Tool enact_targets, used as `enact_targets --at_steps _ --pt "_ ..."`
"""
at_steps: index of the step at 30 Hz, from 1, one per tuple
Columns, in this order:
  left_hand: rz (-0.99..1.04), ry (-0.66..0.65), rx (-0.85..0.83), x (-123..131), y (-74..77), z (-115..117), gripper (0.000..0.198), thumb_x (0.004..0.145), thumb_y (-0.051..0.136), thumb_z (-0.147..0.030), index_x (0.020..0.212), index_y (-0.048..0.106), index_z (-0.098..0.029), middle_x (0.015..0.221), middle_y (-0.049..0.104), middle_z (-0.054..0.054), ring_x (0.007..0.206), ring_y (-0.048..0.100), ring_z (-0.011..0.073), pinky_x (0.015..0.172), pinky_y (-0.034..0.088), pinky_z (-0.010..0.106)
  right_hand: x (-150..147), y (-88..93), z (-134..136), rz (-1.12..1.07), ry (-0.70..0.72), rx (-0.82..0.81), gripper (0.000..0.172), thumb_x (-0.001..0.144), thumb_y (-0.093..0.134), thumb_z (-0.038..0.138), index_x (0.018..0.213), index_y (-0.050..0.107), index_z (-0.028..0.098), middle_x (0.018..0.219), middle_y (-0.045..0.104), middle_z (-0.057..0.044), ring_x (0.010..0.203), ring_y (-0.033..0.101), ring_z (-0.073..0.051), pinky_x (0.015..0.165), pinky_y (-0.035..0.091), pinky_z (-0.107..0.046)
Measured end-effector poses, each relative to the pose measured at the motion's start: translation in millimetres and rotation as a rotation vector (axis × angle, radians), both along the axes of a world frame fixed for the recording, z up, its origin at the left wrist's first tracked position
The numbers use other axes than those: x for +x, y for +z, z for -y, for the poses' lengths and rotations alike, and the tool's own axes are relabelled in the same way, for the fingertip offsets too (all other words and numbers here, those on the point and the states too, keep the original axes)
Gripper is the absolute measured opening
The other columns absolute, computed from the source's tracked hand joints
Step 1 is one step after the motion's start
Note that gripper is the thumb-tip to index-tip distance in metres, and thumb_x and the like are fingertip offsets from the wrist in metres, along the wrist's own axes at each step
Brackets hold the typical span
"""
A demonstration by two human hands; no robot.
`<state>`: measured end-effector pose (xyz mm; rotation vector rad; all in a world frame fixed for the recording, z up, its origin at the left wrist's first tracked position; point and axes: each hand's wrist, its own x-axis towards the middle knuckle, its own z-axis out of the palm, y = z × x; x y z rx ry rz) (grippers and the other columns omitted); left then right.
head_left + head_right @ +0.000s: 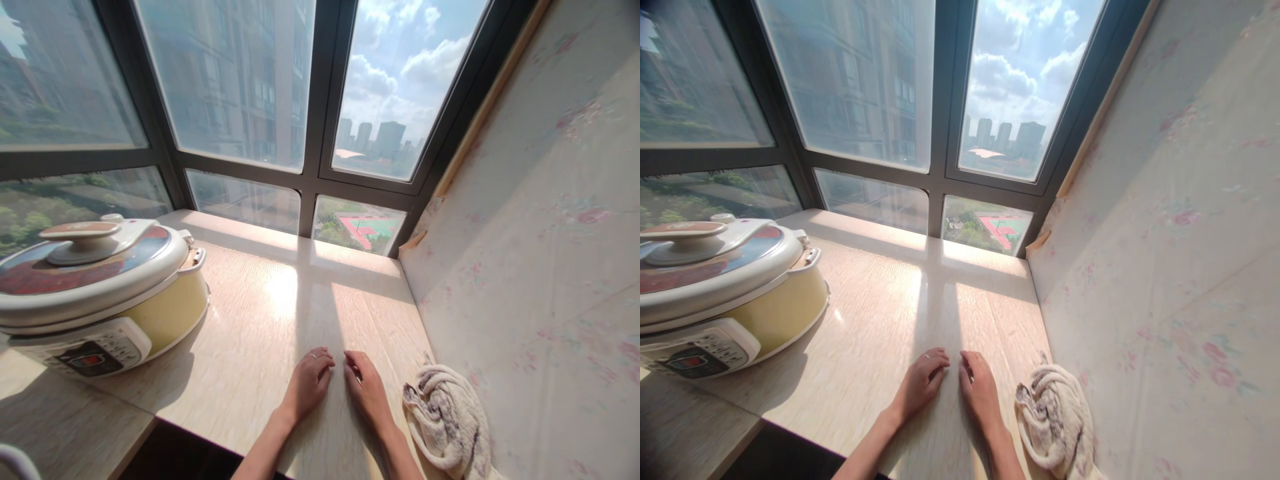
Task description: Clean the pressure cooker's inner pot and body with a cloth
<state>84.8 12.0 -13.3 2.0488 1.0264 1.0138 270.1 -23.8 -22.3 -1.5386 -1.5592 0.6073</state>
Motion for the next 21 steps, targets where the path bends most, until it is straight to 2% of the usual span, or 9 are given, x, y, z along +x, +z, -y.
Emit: enact_targets --at_steps 8,11,14,17,21 --pt "0.030 -0.006 -0.024 -0.1 -2.6 0.0 0.027 0.084 0.053 -0.006 0.094 0.074 -0.020 0.104 0.078 0.007 0.117 0.068 0.0248 0.108 0.051 0.045 1.1 7.5 -1.2 -0.055 -0.038 -0.076 0.038 0.091 0.051 0.037 0.113 0.074 0.015 0.118 0.073 -0.015 0.110 0.069 -0.026 0.096 0.055 -0.037" --pt "0.084 -0.002 -0.037 -2.6 -0.9 5.4 0.029 0.083 0.051 -0.005 0.092 0.074 -0.020 0.102 0.077 0.007 0.110 0.070 0.0237 0.103 0.053 0.042 -0.1 10.8 -1.0 -0.052 -0.060 -0.073 0.039 0.090 0.051 0.039 0.110 0.075 0.015 0.117 0.074 -0.015 0.111 0.069 -0.026 0.098 0.054 -0.038" --pt "0.139 0.001 -0.096 -11.9 2.7 22.2 0.031 0.084 0.049 -0.006 0.095 0.073 -0.020 0.100 0.077 0.006 0.097 0.072 0.0208 0.091 0.057 0.036 -2.1 13.9 -0.1 -0.040 -0.078 -0.071 0.040 0.089 0.052 0.043 0.108 0.075 0.016 0.116 0.075 -0.015 0.110 0.070 -0.027 0.099 0.054 -0.039" --pt "0.168 -0.008 -0.131 -30.1 5.8 49.4 0.034 0.083 0.048 -0.004 0.098 0.073 -0.022 0.099 0.077 0.005 0.094 0.073 0.0198 0.086 0.057 0.033 -2.8 15.9 1.9 -0.028 -0.087 -0.084 0.044 0.087 0.052 0.048 0.107 0.076 0.017 0.117 0.075 -0.015 0.110 0.070 -0.029 0.096 0.056 -0.040" --pt "0.266 -0.058 -0.040 -66.0 16.4 82.5 0.038 0.077 0.051 -0.001 0.098 0.074 -0.022 0.093 0.078 0.006 0.087 0.075 0.0199 0.080 0.058 0.029 1.5 16.8 0.1 -0.037 -0.125 -0.158 0.052 0.077 0.058 0.058 0.103 0.078 0.017 0.119 0.076 -0.016 0.112 0.071 -0.032 0.097 0.056 -0.042"
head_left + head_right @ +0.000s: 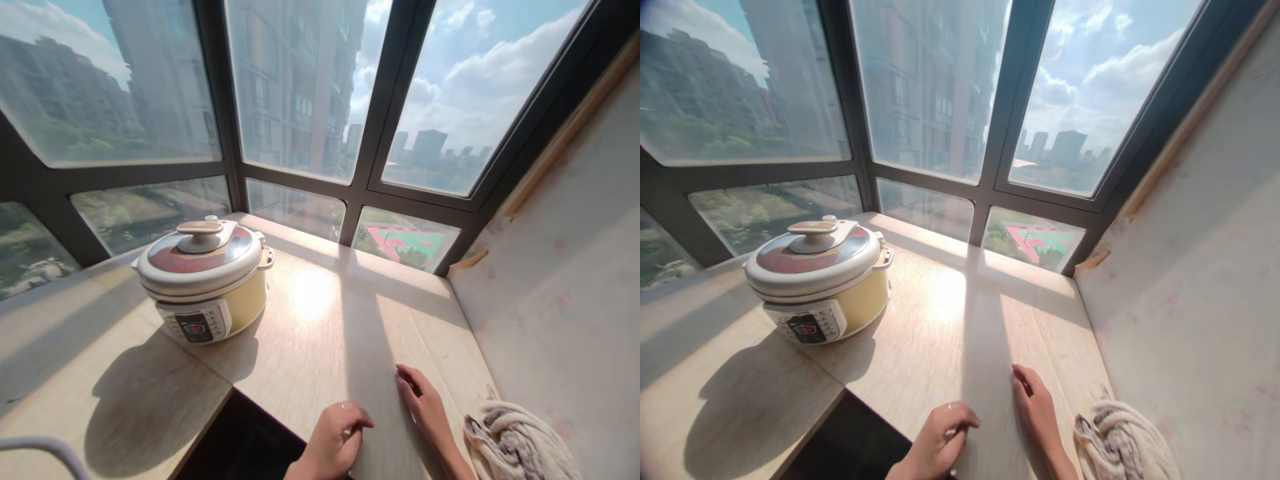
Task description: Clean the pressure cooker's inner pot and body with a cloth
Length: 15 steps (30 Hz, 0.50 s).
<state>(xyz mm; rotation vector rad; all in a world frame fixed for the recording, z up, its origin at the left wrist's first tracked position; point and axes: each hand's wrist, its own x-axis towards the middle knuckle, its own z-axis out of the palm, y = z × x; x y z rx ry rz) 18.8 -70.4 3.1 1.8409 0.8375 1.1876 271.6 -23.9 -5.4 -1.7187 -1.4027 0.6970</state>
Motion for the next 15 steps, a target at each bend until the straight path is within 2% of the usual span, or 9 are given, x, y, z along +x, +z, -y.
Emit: enact_targets --at_steps 3,5,7,11,13,15 --pt "0.132 0.061 0.122 -36.8 22.7 9.7 0.039 0.078 0.051 0.001 0.100 0.074 -0.021 0.098 0.078 0.008 0.091 0.075 0.0201 0.081 0.059 0.029 -1.1 3.6 -12.0 -0.039 -0.086 -0.075 0.055 0.069 0.063 0.062 0.100 0.078 0.020 0.115 0.078 -0.015 0.110 0.071 -0.035 0.092 0.058 -0.042" --pt "0.193 0.217 0.175 -67.1 43.7 7.3 0.035 0.083 0.051 -0.001 0.099 0.075 -0.021 0.098 0.078 0.008 0.091 0.074 0.0188 0.080 0.059 0.028 -11.6 10.8 -25.7 -0.105 -0.100 -0.090 0.054 0.064 0.065 0.061 0.097 0.076 0.020 0.110 0.079 -0.014 0.105 0.073 -0.035 0.087 0.059 -0.043" --pt "0.243 0.442 0.178 -101.3 66.0 -2.7 0.029 0.088 0.052 -0.005 0.090 0.076 -0.022 0.094 0.077 0.007 0.089 0.073 0.0178 0.079 0.058 0.028 -33.2 23.6 -43.0 -0.198 -0.061 -0.087 0.056 0.061 0.068 0.061 0.098 0.074 0.019 0.106 0.079 -0.015 0.099 0.074 -0.034 0.082 0.061 -0.043" --pt "0.502 0.973 0.209 -175.7 108.4 -45.6 0.019 0.083 0.058 -0.015 0.070 0.071 -0.019 0.082 0.073 0.005 0.084 0.070 0.0193 0.078 0.056 0.029 -104.5 66.2 -83.6 -0.295 0.129 -0.042 0.062 0.060 0.075 0.063 0.101 0.069 0.017 0.102 0.077 -0.017 0.092 0.074 -0.031 0.078 0.060 -0.042" --pt "0.672 1.242 0.180 -212.0 129.3 -73.4 0.014 0.078 0.057 -0.015 0.074 0.070 -0.019 0.075 0.069 0.002 0.071 0.065 0.0164 0.073 0.054 0.029 -147.3 93.7 -104.9 -0.316 0.277 0.011 0.063 0.066 0.074 0.064 0.107 0.067 0.017 0.105 0.075 -0.017 0.093 0.073 -0.030 0.077 0.059 -0.041" --pt "0.763 1.384 0.190 -246.1 150.1 -99.6 0.013 0.074 0.055 -0.016 0.077 0.067 -0.019 0.076 0.068 0.001 0.071 0.062 0.0156 0.073 0.052 0.028 -190.5 122.0 -126.2 -0.351 0.399 0.046 0.065 0.071 0.072 0.065 0.115 0.062 0.017 0.111 0.072 -0.016 0.094 0.072 -0.028 0.075 0.059 -0.039"
